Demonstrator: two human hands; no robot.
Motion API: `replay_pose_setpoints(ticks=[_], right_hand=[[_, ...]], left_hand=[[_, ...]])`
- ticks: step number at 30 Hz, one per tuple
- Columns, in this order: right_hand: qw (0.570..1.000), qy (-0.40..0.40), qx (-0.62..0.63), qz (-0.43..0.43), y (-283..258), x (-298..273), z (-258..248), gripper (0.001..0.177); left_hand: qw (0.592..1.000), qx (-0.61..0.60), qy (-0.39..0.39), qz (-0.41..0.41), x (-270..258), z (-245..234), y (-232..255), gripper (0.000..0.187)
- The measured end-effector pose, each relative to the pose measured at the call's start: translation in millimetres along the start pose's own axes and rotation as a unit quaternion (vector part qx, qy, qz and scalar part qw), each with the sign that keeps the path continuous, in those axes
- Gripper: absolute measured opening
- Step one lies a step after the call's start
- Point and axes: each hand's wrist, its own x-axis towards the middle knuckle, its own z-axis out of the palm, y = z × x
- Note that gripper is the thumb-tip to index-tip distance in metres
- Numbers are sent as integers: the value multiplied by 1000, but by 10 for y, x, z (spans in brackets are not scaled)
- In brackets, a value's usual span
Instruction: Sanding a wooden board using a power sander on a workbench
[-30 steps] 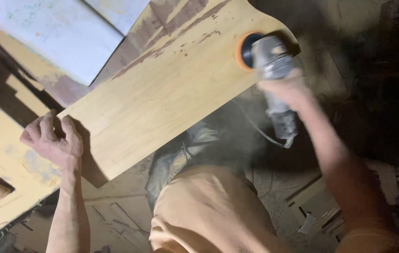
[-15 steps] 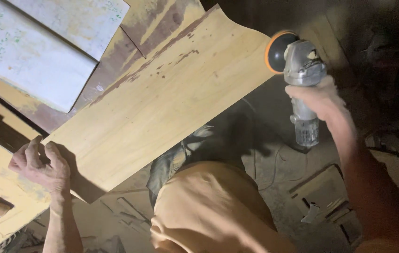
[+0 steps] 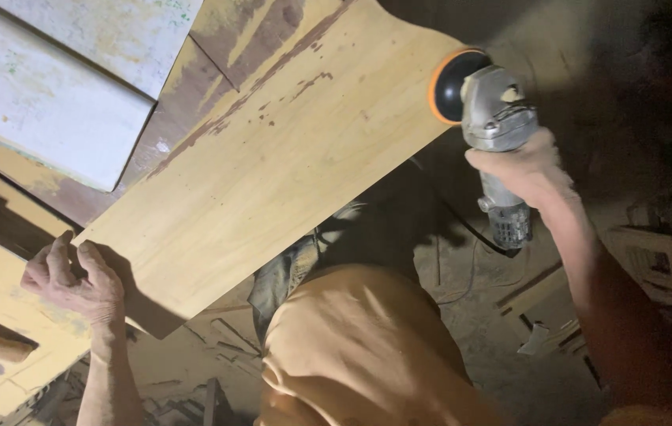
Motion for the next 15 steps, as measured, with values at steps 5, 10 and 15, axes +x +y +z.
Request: replay_pose_setpoints(ticks=[5,10,15], right_hand=[[999,-31,-22,33,-36,-356,333,41],[999,-23,-32,-4,22,-739,915,26],[997,-22,-51,-61,68,-1148,1475,25]], left_hand=[[995,61,26,81,-39,114,-171,27],[988,93,68,107,29,123,-94,16],[996,-49,65,-38,34,43,-22,27]])
